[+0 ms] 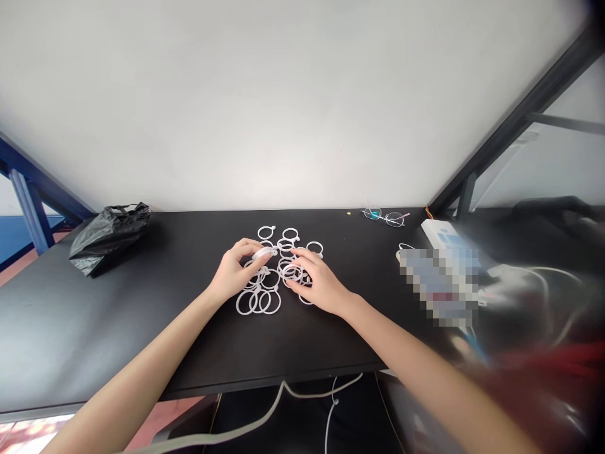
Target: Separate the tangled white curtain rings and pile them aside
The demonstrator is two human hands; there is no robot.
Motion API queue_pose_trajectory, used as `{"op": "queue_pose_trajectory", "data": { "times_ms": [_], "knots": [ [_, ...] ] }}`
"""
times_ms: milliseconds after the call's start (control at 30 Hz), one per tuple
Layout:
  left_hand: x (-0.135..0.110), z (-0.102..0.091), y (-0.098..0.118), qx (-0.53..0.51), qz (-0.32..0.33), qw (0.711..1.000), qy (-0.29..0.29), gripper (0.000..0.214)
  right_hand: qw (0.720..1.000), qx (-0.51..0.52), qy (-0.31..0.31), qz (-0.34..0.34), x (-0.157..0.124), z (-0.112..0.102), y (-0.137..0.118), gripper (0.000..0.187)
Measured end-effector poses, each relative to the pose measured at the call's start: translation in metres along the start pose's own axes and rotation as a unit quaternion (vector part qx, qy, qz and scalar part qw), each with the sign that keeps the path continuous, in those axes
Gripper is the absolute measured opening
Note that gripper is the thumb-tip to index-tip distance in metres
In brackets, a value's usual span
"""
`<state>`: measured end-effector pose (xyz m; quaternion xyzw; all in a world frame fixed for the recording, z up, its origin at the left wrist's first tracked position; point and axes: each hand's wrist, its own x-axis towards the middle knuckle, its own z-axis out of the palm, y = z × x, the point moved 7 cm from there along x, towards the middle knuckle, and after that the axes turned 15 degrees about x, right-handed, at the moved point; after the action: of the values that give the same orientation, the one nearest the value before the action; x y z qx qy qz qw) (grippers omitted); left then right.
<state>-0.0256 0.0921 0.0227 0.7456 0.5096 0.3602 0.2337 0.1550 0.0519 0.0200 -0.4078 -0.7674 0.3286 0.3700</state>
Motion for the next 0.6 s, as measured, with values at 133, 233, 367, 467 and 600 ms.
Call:
{"op": "queue_pose_trajectory", "data": {
  "times_ms": [133,233,367,467,600],
  "knots": [
    [-0.002,-0.002,-0.007,-0.12,-0.092,0.988,-0.024,0.033,1.0,-0.017,-0.015,-0.006,0.0,0.002,0.001,0.014],
    [-0.005,0.002,-0.009,-0.196,-0.129,0.97,-0.056,0.032,1.0,-0.02,-0.015,-0.004,0.0,0.002,0.001,0.013],
    [-0.006,0.002,-0.011,-0.23,-0.145,0.962,-0.036,0.032,1.0,-0.001,0.006,-0.003,0.0,-0.001,0.001,0.006],
    [-0.006,0.0,-0.011,-0.258,-0.159,0.953,-0.024,0.037,0.999,0.014,0.048,-0.022,0.001,-0.006,0.0,0.005],
    [-0.007,-0.001,-0.005,-0.302,-0.159,0.939,-0.052,0.039,0.992,0.027,0.105,-0.071,0.001,-0.014,-0.003,0.008]
  ]
}}
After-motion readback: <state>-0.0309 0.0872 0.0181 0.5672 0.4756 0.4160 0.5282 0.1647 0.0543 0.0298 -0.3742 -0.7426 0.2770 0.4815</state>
